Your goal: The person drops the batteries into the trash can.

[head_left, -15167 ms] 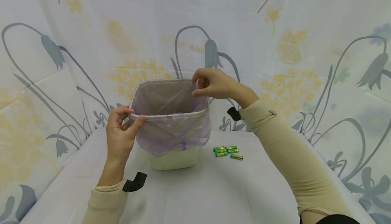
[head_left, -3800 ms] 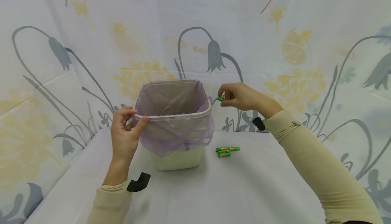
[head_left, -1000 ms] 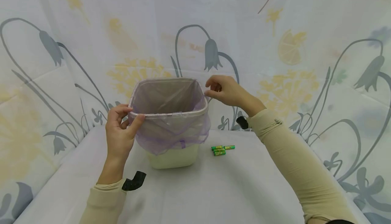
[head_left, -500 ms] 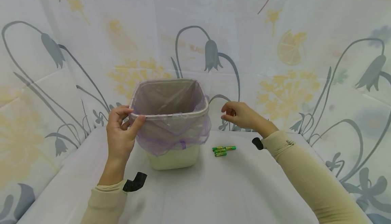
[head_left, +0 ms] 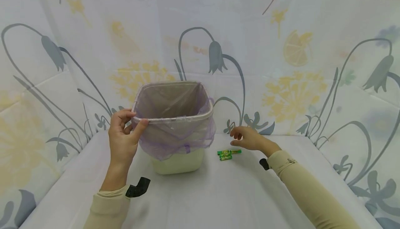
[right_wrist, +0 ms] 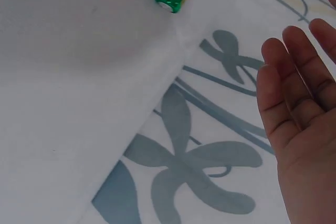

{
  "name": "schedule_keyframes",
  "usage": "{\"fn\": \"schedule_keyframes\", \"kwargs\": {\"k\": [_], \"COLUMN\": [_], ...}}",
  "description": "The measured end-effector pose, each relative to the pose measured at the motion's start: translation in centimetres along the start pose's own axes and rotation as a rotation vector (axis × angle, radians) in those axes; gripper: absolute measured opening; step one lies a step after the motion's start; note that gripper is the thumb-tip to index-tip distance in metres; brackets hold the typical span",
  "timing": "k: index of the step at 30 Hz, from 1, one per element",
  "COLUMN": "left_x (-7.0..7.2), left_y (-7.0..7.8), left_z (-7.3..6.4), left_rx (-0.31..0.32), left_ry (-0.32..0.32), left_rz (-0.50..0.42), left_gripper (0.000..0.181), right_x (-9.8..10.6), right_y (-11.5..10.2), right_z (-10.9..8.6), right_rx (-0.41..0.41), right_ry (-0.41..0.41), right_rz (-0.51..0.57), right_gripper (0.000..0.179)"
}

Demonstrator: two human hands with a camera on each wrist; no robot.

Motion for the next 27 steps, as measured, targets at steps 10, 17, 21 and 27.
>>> {"fn": "schedule_keyframes", "kwargs": {"k": [10, 17, 21, 27], "left_x": [0.0, 0.0, 0.0, 0.0], "left_y": [0.0, -0.1, 0.0, -0.1], "left_z": [0.0, -0.2, -0.2, -0.1], "left_rx": [0.000, -0.002, -0.008, -0.012], "left_ry": [0.002, -0.004, -0.007, -0.008], "left_rz": [-0.014, 0.010, 0.010, 0.006], "left_gripper": [0.037, 0.037, 0.037, 0.037], "right_x": [-2.1, -3.2, -3.8, -4.2], "right_y": [2.5, 3.4, 3.8, 3.9], "right_z": [-0.6, -0.5, -0.3, -0.1], "right_rx": [-0.022, -0.052, -0.053, -0.046], "right_ry": [-0.066, -0.081, -0.093, -0.114], "right_rz": [0.059, 0.074, 0.065, 0.057], "right_gripper": [0.033, 0.033, 0.028, 0.025]}}
Point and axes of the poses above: each hand's wrist, its own z-axis towards the middle knuckle, its own x-axis out of the back of the hand, y = z × x, the point moved 3 cm from there along z, towards the middle knuckle, and after that the axes turned 7 degrees about -y, right-handed, at the moved point
